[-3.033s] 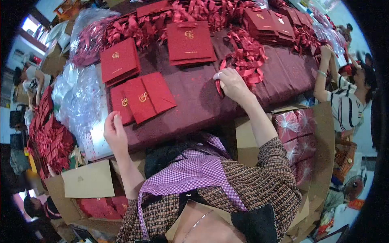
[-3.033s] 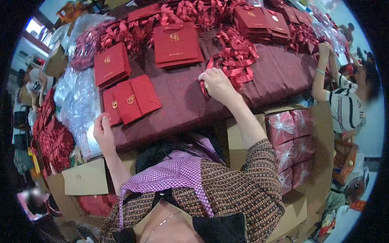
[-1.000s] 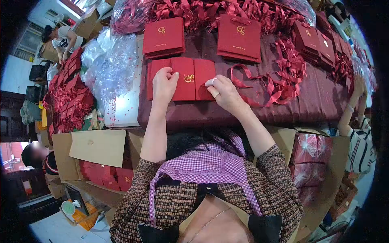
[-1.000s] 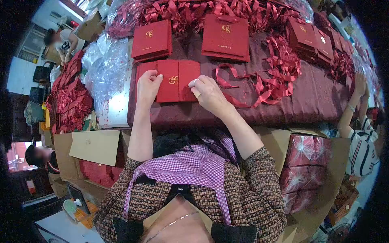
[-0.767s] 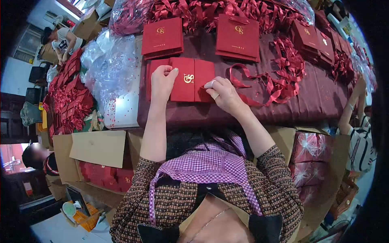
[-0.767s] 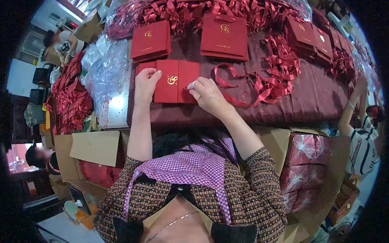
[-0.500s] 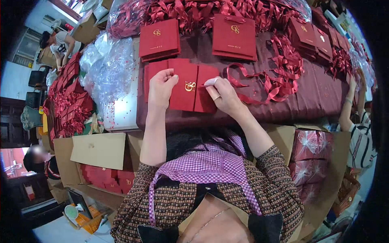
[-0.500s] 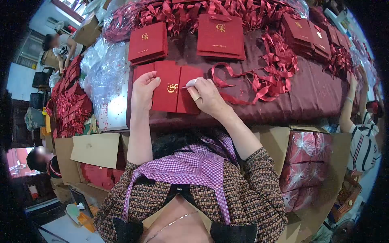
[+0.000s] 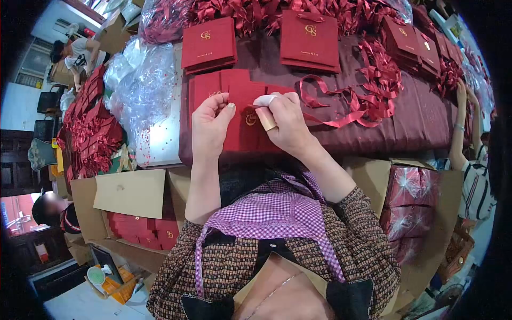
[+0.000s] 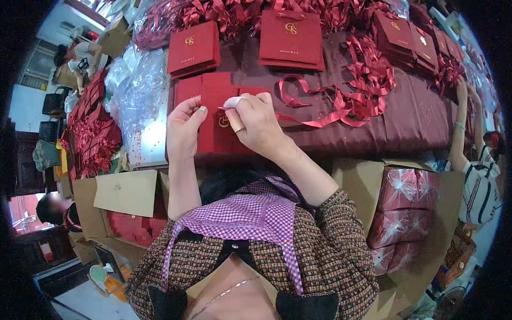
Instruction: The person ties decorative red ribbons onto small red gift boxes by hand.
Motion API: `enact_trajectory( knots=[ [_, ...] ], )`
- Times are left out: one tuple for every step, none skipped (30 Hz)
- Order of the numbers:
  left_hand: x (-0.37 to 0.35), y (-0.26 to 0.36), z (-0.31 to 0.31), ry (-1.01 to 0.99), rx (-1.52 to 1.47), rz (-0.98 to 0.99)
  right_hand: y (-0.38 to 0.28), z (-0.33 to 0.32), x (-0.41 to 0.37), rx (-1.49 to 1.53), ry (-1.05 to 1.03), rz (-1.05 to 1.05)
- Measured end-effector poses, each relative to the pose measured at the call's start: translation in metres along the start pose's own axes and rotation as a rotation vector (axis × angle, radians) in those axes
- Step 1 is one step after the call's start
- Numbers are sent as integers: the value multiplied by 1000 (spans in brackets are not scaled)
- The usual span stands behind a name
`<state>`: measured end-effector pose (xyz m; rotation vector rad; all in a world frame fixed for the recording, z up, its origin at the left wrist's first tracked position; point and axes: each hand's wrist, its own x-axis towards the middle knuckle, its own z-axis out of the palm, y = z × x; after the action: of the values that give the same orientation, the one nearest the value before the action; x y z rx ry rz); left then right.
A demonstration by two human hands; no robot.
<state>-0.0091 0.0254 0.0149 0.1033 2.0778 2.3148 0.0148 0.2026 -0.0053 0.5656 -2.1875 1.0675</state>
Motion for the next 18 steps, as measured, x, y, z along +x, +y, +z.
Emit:
enact_trajectory(
  knots=[
    [-1,0,1,-3,9,-2,-3,0,1,-11,-16,-10],
    [-2,1,1,-5,18,-5,-4,2,3,-8,-10,-21],
    [-4,1,2,-4,18,-6,-5,2,4,-7,-11,-21],
    [-5,2,2,1,31,-5,-6,2,5,-7,-5,-24],
    [-6,3,3,6,44,-5,-7,3,5,-7,0,-26],
    [-8,4,4,7,44,-6,-7,4,6,-6,-2,-25],
    [-9,6,5,14,58,6,-7,5,6,-5,9,-18],
    [-10,8,6,20,73,18,-7,5,6,-4,20,-11],
    [-11,8,6,21,73,17,-8,6,7,-4,19,-10],
    [-11,8,6,6,75,30,-8,6,7,-26,34,-18],
    [-12,7,6,-10,78,42,-8,7,8,-47,50,-26],
    [-12,7,7,-10,77,41,-8,7,8,-48,49,-25],
    [-13,7,7,-8,117,40,-8,8,9,-51,66,-40],
    [-13,7,7,-6,156,39,-7,9,9,-53,82,-54],
    [-14,7,8,-5,156,38,-6,10,9,-53,81,-53],
    [-15,8,9,0,151,42,-5,12,9,-55,93,-66],
    [-15,8,10,4,147,46,-5,12,9,-57,105,-79],
    [-16,8,10,4,147,45,-5,12,9,-57,104,-78]
  ],
)
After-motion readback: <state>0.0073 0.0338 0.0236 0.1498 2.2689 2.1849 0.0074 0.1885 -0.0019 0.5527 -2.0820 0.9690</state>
